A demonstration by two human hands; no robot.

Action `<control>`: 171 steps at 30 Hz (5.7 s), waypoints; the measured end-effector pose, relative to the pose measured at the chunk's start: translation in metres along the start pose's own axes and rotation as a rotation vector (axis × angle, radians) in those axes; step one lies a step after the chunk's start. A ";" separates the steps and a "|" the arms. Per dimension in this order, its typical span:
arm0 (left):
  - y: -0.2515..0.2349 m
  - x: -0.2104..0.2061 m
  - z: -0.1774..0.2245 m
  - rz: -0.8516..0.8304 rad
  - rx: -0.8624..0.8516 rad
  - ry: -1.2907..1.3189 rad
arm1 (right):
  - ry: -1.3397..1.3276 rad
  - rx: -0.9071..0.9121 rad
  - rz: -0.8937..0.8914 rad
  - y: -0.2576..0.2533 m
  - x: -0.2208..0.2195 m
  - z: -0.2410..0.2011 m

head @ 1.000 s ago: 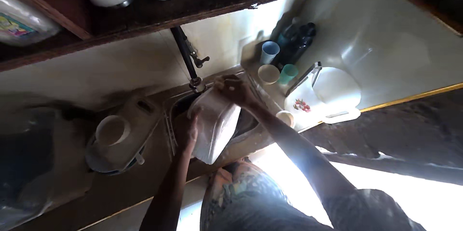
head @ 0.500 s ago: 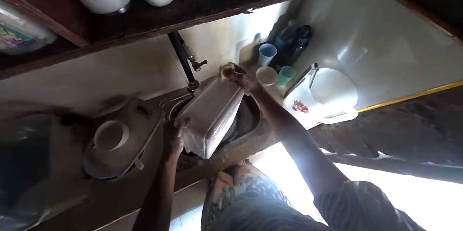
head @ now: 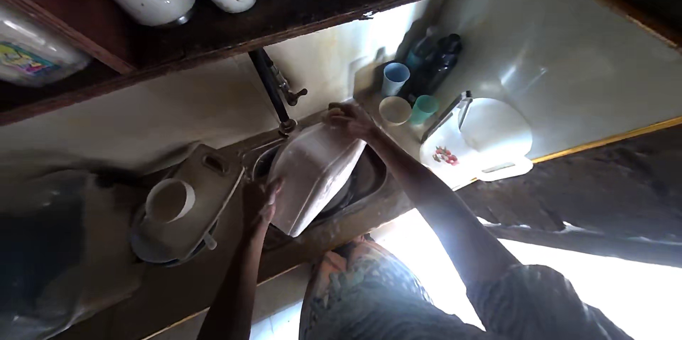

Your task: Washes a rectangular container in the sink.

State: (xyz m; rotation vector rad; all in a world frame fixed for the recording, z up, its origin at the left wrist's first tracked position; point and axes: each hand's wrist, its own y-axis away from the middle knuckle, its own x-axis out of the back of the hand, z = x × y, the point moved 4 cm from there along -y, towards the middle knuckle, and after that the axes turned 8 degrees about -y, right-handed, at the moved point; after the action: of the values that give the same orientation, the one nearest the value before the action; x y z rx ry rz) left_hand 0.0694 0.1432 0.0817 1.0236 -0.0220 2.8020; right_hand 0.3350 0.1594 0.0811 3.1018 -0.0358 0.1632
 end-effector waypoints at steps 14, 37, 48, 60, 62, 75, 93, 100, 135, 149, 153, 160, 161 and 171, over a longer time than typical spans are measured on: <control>-0.008 -0.013 -0.002 0.036 0.099 -0.031 | 0.306 0.471 0.002 0.060 -0.102 -0.013; 0.013 -0.005 -0.017 0.215 0.224 0.272 | 0.550 0.254 0.200 0.020 -0.059 0.012; 0.032 0.016 -0.024 0.253 0.135 0.647 | 0.004 -0.038 0.207 -0.009 0.029 0.031; -0.010 0.004 0.025 -0.095 -0.038 -0.114 | 0.087 0.689 -0.065 0.018 -0.074 -0.049; -0.013 0.001 0.025 0.056 -0.094 -0.092 | 0.053 0.643 -0.093 0.014 -0.075 -0.046; 0.004 -0.002 0.005 0.208 0.070 0.093 | 0.287 0.541 0.032 0.032 -0.075 -0.035; -0.006 0.007 0.001 -0.336 -0.108 -0.156 | 0.067 0.383 -0.019 0.004 -0.041 -0.028; 0.007 -0.013 -0.006 -0.154 -0.047 -0.135 | 0.578 0.478 0.247 0.054 -0.087 -0.015; 0.093 -0.075 -0.175 0.045 0.485 0.631 | 0.600 -0.377 0.008 0.113 -0.019 0.162; 0.084 -0.084 -0.149 0.070 0.510 0.876 | 0.773 -0.821 0.064 0.222 0.082 0.212; 0.088 -0.080 -0.150 0.140 0.489 0.644 | 0.762 -0.809 0.057 0.211 0.095 0.200; 0.094 -0.080 -0.126 0.150 0.685 0.643 | 0.362 -0.174 0.336 0.166 0.022 0.116; 0.093 -0.080 -0.122 0.157 0.687 0.648 | 0.299 -0.056 0.277 0.160 -0.009 0.106; 0.108 -0.080 -0.097 0.120 0.547 0.559 | 0.430 -0.144 0.000 0.035 -0.093 0.141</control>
State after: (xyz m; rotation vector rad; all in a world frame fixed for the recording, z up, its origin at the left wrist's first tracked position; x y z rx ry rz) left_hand 0.0511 0.0317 -0.0393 0.2674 0.8040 3.1725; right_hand 0.2565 0.1216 -0.0677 2.8537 -0.0337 0.7827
